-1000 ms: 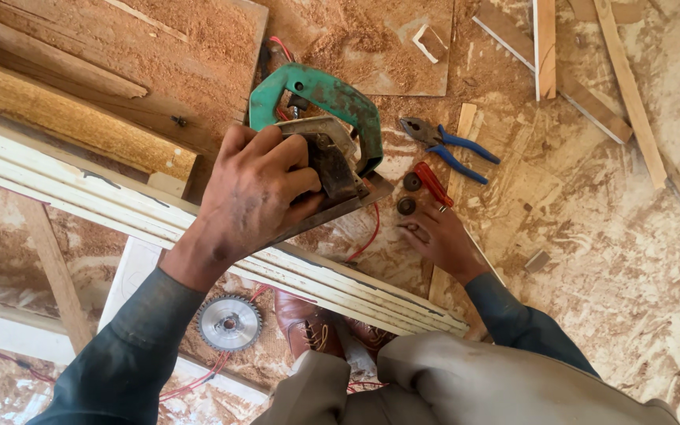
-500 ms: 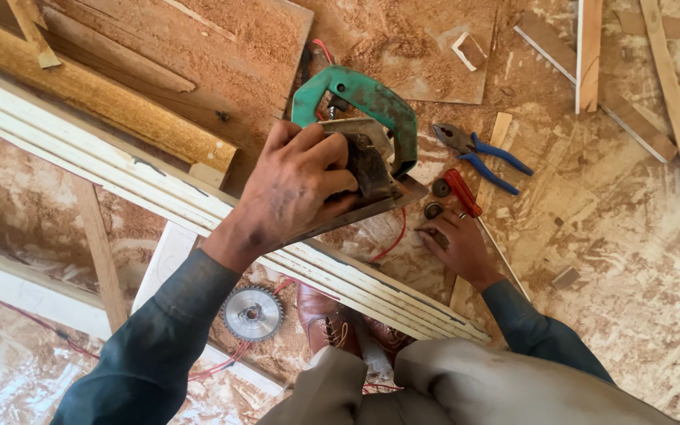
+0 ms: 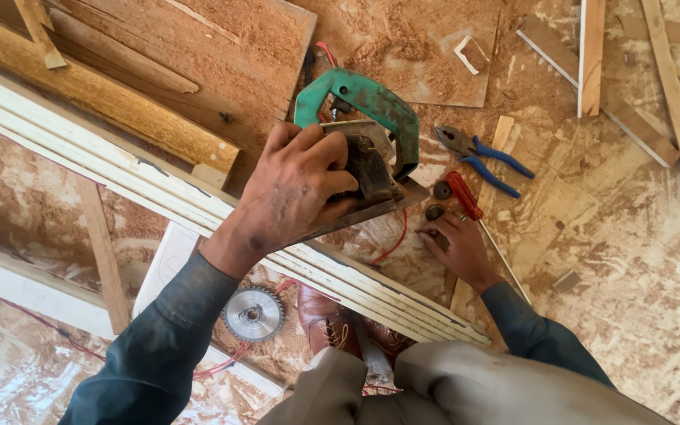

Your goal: The person kneels on the floor and repairs a green circular saw, using a screwdriver to loosen screws on the saw's base plate and housing, then using pliers and their hands to remove parts, handle the blade and reposition the saw while working on its components.

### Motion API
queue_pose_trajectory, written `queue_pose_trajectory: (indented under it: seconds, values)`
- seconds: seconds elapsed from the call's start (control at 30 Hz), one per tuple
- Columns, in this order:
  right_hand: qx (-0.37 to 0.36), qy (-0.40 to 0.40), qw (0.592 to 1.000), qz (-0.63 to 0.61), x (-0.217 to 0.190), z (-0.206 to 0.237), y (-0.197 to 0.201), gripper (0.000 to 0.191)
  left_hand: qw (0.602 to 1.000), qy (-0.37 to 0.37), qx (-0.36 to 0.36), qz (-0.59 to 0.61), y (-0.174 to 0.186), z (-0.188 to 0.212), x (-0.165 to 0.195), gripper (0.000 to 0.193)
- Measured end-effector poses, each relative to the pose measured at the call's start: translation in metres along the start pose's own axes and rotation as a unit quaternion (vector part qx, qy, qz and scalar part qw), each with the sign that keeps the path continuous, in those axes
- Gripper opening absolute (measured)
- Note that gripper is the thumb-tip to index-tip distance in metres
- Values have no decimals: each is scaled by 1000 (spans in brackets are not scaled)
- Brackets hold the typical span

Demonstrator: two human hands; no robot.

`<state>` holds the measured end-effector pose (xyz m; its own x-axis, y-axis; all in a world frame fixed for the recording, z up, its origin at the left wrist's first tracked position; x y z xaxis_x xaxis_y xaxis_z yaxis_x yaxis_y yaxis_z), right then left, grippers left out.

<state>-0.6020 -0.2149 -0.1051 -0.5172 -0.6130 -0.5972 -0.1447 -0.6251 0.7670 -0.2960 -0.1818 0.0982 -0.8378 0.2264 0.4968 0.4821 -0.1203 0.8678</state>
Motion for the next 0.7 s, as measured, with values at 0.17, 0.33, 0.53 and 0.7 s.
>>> queue_pose_trajectory:
  seconds: [0.17,0.33,0.53,0.7]
  values:
    - [-10,-21,1000,3,3,3,1,16,1000,16,5,5,-2,-5,3,17]
    - [-5,-8,1000,1,4,11,0,18,999,17,17,-22,-6,-4,10,24]
    - [-10,-20,1000,2,7,17,0,17,999,-10,46,-15,0,6,16,26]
    - [-21,-28,999,3,1,13,3,17,1000,13,18,-1,0,5,11,20]
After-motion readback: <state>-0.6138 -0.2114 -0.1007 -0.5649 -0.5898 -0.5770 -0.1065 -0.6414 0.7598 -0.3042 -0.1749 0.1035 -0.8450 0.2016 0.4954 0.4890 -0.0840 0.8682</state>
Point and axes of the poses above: each hand's wrist, its own z-axis away from the middle knuckle, its own y-axis out of the back of the hand, x = y × z, the point moved 7 cm from there along -z, towards the middle knuckle, and after that the axes turned 9 degrees about -x, right-handed, at the moved point
